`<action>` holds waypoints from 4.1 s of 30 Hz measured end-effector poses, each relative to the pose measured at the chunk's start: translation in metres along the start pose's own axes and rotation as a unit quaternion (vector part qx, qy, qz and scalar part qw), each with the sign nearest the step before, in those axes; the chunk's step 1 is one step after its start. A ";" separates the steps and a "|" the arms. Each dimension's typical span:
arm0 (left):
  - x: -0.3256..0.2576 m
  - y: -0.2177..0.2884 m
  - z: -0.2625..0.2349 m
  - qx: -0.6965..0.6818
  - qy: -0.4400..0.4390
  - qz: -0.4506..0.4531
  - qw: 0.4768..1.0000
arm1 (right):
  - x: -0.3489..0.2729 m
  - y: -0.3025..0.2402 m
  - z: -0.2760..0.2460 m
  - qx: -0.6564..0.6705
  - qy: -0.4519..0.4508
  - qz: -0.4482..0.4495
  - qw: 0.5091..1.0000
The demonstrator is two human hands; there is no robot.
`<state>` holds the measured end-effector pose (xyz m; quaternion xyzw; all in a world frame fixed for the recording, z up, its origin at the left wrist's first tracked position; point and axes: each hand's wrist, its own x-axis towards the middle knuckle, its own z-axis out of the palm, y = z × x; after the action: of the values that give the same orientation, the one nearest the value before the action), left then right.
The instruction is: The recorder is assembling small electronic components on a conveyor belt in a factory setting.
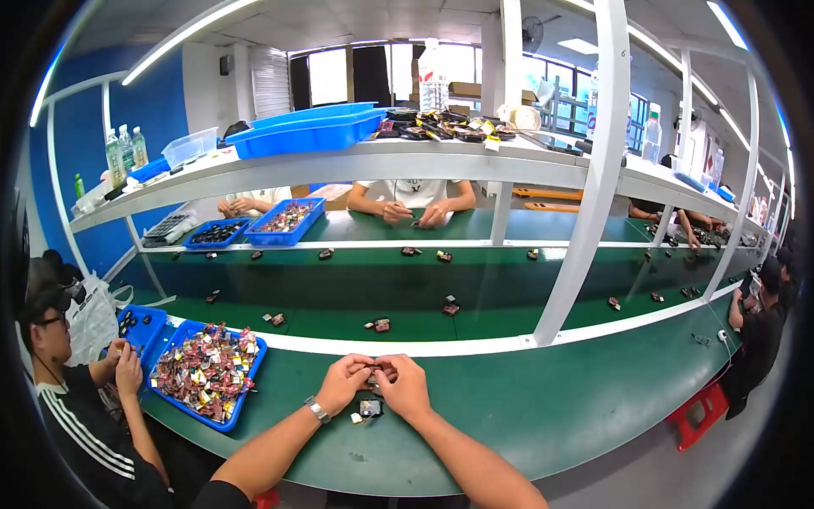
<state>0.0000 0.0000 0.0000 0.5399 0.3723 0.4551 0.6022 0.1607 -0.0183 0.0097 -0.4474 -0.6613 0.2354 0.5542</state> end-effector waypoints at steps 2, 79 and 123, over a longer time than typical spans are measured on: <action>0.000 -0.004 0.000 -0.026 -0.025 0.025 0.999 | -0.001 -0.002 -0.001 0.016 0.009 0.052 0.998; -0.008 0.022 -0.035 -0.063 -0.130 -0.076 0.987 | 0.012 -0.005 -0.006 -0.126 -0.128 -0.157 0.971; -0.004 0.013 -0.038 -0.088 -0.137 -0.064 0.985 | 0.003 -0.005 0.003 -0.103 -0.136 -0.112 0.979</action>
<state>-0.0390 0.0079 0.0070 0.5170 0.2789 0.3685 0.7205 0.1564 -0.0174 0.0141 -0.3890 -0.7972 0.1615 0.4325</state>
